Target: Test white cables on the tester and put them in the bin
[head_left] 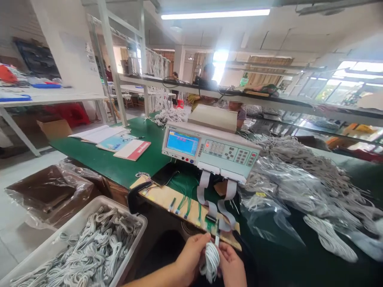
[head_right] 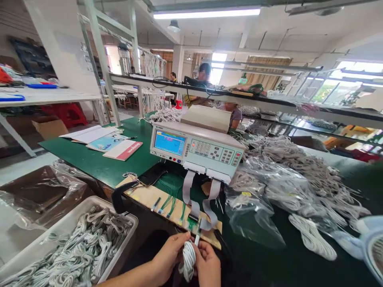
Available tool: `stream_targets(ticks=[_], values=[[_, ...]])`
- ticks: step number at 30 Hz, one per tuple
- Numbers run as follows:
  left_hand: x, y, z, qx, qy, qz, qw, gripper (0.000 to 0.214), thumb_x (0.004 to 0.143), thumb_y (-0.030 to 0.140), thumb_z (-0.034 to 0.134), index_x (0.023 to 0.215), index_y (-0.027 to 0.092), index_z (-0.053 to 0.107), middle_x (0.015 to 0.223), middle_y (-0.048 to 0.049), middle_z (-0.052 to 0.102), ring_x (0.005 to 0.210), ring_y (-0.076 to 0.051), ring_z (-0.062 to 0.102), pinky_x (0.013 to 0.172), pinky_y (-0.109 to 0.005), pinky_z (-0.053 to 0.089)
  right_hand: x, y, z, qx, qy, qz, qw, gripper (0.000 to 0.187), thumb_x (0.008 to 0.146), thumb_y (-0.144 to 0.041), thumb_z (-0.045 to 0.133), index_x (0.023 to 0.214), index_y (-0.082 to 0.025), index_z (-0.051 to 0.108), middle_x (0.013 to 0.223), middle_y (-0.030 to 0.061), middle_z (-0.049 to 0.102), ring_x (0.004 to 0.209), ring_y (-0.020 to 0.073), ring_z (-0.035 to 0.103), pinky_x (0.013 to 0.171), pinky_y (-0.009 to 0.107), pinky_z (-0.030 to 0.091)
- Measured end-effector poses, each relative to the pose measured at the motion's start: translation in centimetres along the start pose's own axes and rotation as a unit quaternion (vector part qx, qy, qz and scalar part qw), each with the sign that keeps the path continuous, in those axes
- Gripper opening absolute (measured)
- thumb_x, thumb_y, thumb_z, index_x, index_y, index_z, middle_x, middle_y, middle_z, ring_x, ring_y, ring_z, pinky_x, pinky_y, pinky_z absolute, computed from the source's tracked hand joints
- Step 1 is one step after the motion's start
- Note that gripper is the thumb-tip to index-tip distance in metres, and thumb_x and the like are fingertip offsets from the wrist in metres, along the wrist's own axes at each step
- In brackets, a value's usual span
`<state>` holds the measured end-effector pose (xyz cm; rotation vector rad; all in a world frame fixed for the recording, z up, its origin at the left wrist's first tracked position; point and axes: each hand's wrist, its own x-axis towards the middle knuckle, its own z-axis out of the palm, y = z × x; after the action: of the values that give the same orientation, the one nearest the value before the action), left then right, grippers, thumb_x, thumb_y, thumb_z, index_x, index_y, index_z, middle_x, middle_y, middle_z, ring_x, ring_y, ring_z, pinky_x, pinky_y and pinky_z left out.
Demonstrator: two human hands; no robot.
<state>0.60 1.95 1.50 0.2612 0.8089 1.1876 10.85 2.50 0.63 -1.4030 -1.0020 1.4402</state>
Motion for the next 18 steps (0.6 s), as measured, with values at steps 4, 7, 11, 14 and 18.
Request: stream_targets(ticks=[4,7,11,14,18], values=[[-0.4,-1.0,-0.6,-0.012,0.006,-0.009,1.000,0.033,0.062,0.048,0.059,0.066,0.017,0.049,0.051,0.0040,0.048,0.043,-0.010,0.045,0.043,-0.021,0.034,-1.5,0.7,0.3,-0.007,0.029,-0.007,1.000,0.031,0.055,-0.046,0.066,0.060,-0.017,0.054,0.037,-0.0070,0.045,0.030,0.0064,0.034,0.028,0.018,0.022],[-0.3,-1.6,-0.8,-0.016,0.006,0.000,1.000,0.031,0.064,0.046,0.058,0.067,0.018,0.046,0.051,0.0058,0.047,0.043,-0.008,0.044,0.044,-0.021,0.035,-2.0,0.9,0.1,-0.008,0.022,-0.001,1.000,0.032,0.062,-0.047,0.061,0.068,-0.015,0.059,0.042,-0.0061,0.047,0.033,0.0066,0.035,0.030,0.018,0.025],[-0.2,-1.9,-0.7,-0.044,0.028,0.019,0.998,0.028,0.063,0.041,0.062,0.066,0.017,0.047,0.054,0.0059,0.047,0.047,-0.006,0.044,0.050,-0.019,0.036,-1.6,0.3,-0.4,-0.006,-0.006,-0.001,1.000,0.031,0.067,-0.044,0.057,0.073,-0.014,0.063,0.045,-0.0049,0.050,0.038,0.0075,0.038,0.036,0.019,0.030],[-0.3,-1.8,-0.6,-0.067,0.019,0.023,0.997,0.025,0.066,0.037,0.061,0.067,0.016,0.048,0.058,0.0038,0.050,0.053,-0.008,0.047,0.055,-0.020,0.037,-1.0,0.1,-0.7,0.017,-0.030,-0.013,0.999,0.026,0.070,-0.038,0.056,0.075,-0.013,0.063,0.057,-0.0014,0.057,0.052,0.0108,0.047,0.049,0.021,0.038],[-0.3,-1.6,-0.7,-0.077,0.014,0.023,0.997,0.023,0.065,0.035,0.062,0.066,0.015,0.050,0.059,0.0031,0.052,0.055,-0.008,0.048,0.057,-0.020,0.037,-0.6,0.3,-0.5,0.074,-0.056,-0.007,0.996,0.021,0.073,-0.032,0.054,0.075,-0.013,0.061,0.060,0.0003,0.057,0.056,0.0112,0.049,0.053,0.021,0.038]])
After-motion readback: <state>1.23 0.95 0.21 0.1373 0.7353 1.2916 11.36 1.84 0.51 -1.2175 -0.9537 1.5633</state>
